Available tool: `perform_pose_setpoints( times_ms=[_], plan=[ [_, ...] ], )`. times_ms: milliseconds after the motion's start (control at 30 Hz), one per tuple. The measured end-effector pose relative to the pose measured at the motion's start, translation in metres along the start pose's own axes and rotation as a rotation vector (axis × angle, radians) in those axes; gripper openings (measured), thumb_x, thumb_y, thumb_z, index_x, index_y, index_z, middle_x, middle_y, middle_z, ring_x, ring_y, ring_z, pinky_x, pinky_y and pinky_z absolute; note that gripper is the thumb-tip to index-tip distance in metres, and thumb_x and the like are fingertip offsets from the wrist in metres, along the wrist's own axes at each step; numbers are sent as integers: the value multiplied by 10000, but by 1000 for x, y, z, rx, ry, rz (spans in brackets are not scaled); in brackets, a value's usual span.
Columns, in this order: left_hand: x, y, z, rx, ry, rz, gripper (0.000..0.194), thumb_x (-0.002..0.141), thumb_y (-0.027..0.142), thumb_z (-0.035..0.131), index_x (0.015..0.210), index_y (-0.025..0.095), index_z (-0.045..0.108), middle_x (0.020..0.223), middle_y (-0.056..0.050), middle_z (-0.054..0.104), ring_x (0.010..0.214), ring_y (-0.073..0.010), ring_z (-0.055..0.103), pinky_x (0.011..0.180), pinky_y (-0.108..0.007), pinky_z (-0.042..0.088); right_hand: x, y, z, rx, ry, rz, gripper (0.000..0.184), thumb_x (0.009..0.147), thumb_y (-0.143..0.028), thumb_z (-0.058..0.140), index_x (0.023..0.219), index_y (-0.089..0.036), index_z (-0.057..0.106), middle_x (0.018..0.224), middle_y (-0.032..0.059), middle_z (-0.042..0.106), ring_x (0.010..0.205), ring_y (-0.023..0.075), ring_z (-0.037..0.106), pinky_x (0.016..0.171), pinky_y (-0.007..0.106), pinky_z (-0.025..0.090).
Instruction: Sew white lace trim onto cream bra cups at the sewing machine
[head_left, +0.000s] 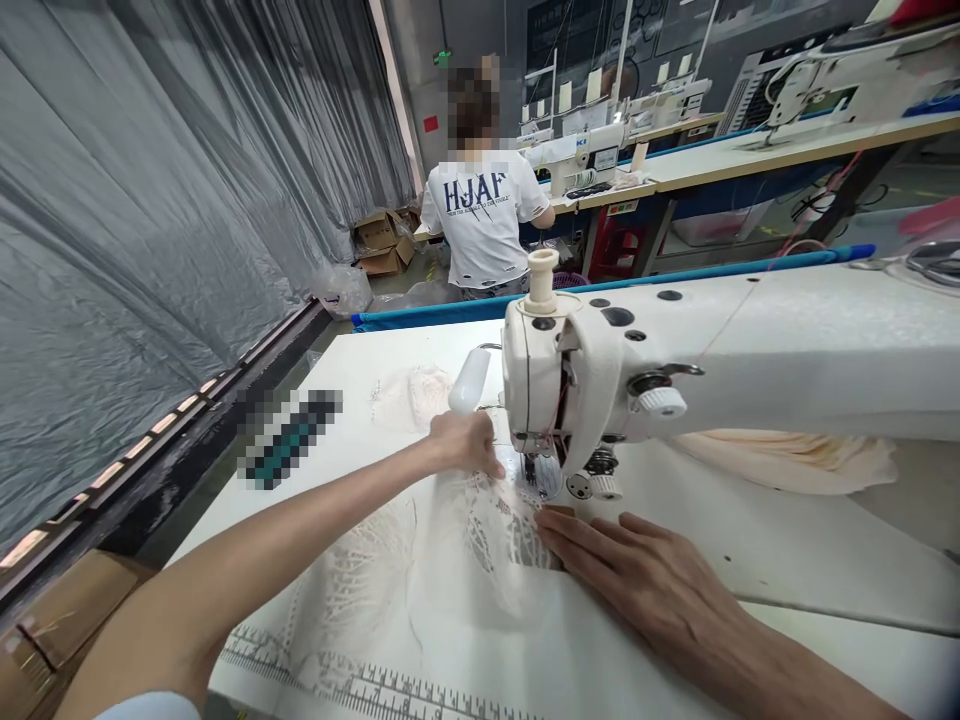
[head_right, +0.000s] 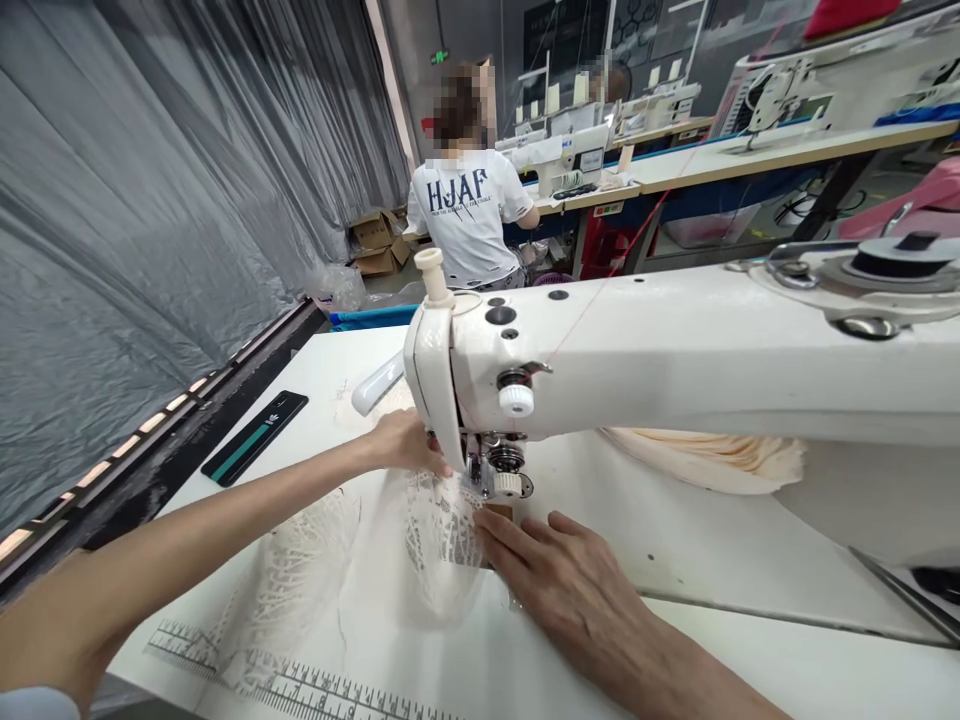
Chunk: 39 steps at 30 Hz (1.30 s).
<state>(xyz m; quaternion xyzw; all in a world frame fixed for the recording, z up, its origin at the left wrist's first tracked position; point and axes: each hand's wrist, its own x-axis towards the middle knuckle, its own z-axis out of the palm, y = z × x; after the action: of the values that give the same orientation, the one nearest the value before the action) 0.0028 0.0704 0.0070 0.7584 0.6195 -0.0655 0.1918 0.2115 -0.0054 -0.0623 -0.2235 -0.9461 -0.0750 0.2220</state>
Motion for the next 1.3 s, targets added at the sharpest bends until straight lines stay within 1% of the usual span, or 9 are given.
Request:
perform_pose_setpoints(
  times_ms=[100,133,200,267,333,533,733,1000,1300],
  plan=[
    [-16,-2,14,63,200,-26,80,804,204,564,782,153,622,784,-57,628,820,-220,567,689,-333,426,3,0,-2,20,1,15,406,868,-11,279,1133,-130,562,1173,90,640,700,154,653,536,288,454],
    [-24,-1,22,78,273,22,146,848,145,478,814,150,620,826,-69,630,846,-217,564,703,-341,427,3,1,-3,27,-5,19,414,856,-7,288,1138,-135,562,1171,90,642,714,156,658,540,287,460],
    [-40,1,40,148,418,274,272,866,46,371,828,150,619,859,-68,634,833,-190,568,721,-346,435,2,1,-2,38,-22,27,432,837,0,299,1147,-145,563,1174,86,640,734,159,663,550,288,474],
    [-50,1,55,219,477,527,323,836,-26,352,844,160,615,896,-44,643,834,-161,578,788,-354,430,1,2,0,42,-42,32,443,832,1,304,1162,-149,559,1189,85,632,741,160,663,557,290,486],
    [-54,-1,63,254,507,634,331,817,-54,361,866,164,605,911,-24,648,820,-137,587,835,-350,416,0,3,3,49,-58,36,434,844,-10,317,1187,-148,545,1206,92,621,759,159,662,564,287,493],
    [-51,-2,56,312,545,623,338,772,-87,350,890,138,572,818,-13,618,714,-108,561,841,-322,410,1,7,8,69,-78,64,357,909,-67,335,1195,-150,533,1239,92,601,849,166,666,589,269,500],
    [-49,-1,48,310,463,578,342,776,-74,314,820,174,544,881,-14,604,741,-113,571,935,-372,368,0,8,8,71,-95,110,404,883,-37,336,1210,-174,530,1227,86,610,740,139,671,538,240,475],
    [-45,-3,51,297,466,559,364,790,-64,306,871,183,562,888,-13,599,726,-116,569,980,-399,335,0,11,10,60,-85,131,395,912,-88,321,1233,-206,521,1141,70,660,698,132,664,472,226,420],
    [-44,-8,53,249,480,600,260,769,-21,346,778,171,521,902,-33,589,747,-123,547,999,-419,308,0,11,10,45,-72,145,405,905,-77,309,1230,-196,519,1041,68,693,668,134,650,475,233,409]
  ],
)
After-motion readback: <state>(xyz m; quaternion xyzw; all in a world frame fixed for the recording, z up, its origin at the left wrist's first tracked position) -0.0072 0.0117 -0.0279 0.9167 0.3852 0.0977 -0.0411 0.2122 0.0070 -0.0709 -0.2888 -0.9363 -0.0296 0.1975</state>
